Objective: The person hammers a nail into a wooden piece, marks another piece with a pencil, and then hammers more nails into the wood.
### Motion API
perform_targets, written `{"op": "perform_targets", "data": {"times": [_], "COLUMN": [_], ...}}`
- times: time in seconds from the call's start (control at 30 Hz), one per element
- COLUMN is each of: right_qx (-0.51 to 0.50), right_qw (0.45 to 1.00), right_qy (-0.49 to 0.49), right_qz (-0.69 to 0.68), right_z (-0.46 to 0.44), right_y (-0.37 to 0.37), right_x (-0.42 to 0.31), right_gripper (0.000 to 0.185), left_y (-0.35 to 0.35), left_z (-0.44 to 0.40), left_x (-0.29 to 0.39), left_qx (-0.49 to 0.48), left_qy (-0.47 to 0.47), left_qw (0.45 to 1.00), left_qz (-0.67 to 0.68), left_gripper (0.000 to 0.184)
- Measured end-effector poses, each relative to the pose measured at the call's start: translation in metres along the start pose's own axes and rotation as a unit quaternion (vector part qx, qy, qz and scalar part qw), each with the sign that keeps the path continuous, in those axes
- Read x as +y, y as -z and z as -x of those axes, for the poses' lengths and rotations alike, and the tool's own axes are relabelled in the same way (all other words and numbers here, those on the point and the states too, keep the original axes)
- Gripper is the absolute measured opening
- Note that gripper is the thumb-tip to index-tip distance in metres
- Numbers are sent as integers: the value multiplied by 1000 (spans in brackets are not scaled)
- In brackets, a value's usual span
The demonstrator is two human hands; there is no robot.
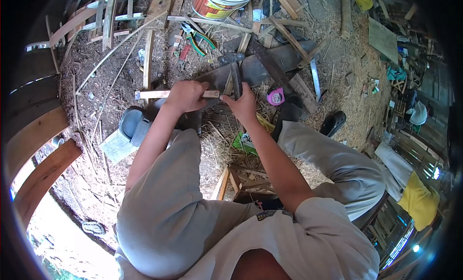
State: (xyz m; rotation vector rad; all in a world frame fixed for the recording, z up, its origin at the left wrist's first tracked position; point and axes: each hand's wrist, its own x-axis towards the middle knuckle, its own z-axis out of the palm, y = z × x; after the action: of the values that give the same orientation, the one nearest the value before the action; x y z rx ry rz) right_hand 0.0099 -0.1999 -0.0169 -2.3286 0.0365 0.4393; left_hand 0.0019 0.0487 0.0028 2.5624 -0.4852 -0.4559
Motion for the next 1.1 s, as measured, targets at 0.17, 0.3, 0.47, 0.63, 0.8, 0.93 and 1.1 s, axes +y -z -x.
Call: {"op": "perform_targets", "data": {"times": [0.17,0.3,0.47,0.63,0.8,0.93,1.1], "right_qx": [21,6,18,29,42,23,-30], "right_qw": [999,982,973,987,993,997,996], "right_qy": [22,20,27,65,101,73,23], "right_qz": [-40,-186,-230,-147,-34,-11,-78], "right_z": [-1,4,4,3,7,10,10], "right_y": [-10,-11,-19,-19,-15,-13,-5], "right_x": [15,16,24,33,17,0,-2], "right_gripper": [76,60,52,55,59,60,52], "left_y": [1,-1,-5,-5,-9,-11,-10], "left_z": [1,1,2,2,0,-1,-2], "left_x": [1,2,2,1,2,3,5], "left_qx": [3,9,22,11,-1,2,1], "left_qy": [0,4,4,5,2,7,17], "left_qw": [1000,1000,1000,1000,1000,1000,1000], "left_qz": [8,1,0,6,-1,9,-3], "left_gripper": [33,30,29,29,30,32,30]}}
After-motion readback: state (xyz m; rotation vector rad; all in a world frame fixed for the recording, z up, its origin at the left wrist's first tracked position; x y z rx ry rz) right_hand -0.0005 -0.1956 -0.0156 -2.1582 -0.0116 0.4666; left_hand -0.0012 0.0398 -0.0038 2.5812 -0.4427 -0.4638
